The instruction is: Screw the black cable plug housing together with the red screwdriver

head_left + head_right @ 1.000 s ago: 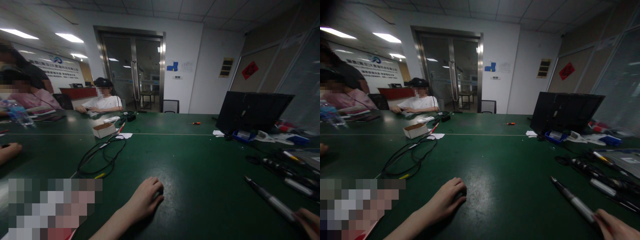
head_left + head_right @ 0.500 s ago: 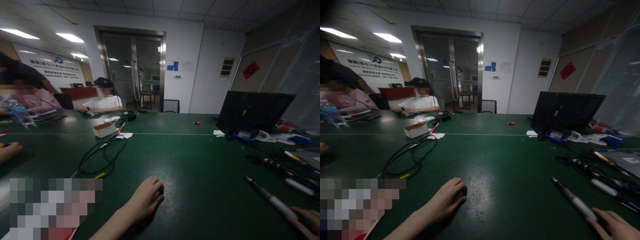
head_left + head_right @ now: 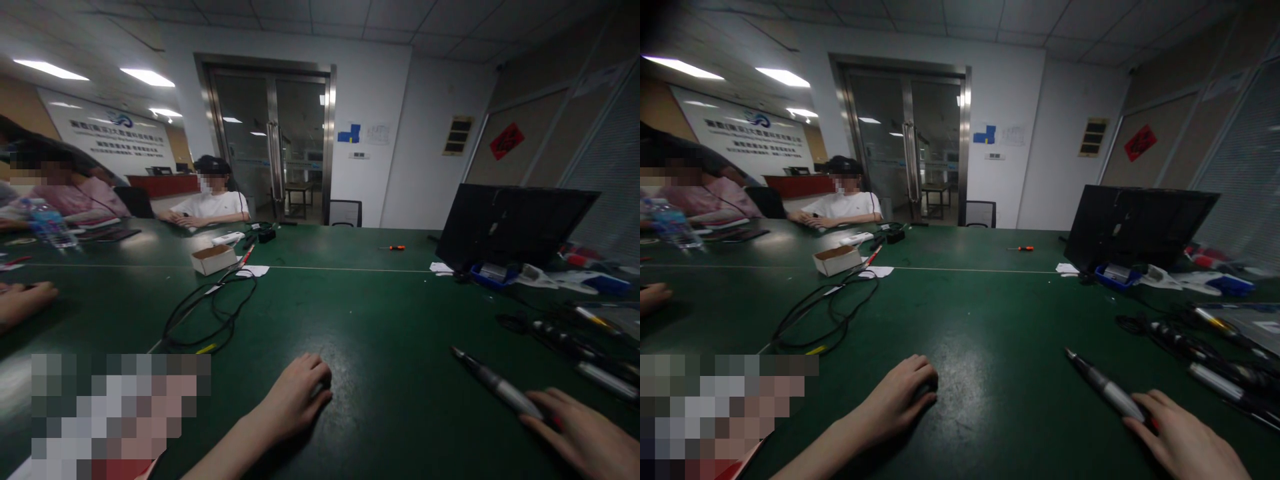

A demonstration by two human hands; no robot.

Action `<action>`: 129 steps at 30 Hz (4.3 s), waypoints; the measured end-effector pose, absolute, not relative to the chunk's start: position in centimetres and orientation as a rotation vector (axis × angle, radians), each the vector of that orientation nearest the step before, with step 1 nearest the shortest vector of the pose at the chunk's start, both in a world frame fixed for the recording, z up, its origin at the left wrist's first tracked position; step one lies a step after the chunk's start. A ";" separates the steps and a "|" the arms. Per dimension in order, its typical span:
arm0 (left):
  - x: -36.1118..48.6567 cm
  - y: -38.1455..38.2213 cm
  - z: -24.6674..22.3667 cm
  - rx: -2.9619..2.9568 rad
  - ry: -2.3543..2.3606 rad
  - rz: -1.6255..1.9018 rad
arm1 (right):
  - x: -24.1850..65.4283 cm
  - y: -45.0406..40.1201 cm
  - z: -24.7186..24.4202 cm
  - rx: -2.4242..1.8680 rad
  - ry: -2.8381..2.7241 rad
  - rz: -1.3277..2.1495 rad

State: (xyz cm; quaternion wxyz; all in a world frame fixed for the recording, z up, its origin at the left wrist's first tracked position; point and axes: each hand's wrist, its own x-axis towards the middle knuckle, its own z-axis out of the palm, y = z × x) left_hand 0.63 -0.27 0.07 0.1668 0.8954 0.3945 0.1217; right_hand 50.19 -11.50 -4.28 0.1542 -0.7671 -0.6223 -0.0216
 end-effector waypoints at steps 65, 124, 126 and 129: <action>-1.0 1.0 0.6 2.422 1.165 0.586 | 22.4 2.3 4.1 -1.296 -2.659 0.529; -1.0 1.2 -0.5 2.510 1.108 0.647 | 19.4 0.5 12.0 -0.910 -2.483 0.258; -1.0 1.3 -0.5 2.513 1.107 0.650 | 19.3 0.5 12.0 -0.918 -2.486 0.255; -1.0 1.2 -0.5 2.527 1.109 0.651 | 19.2 0.3 12.1 -0.930 -2.492 0.272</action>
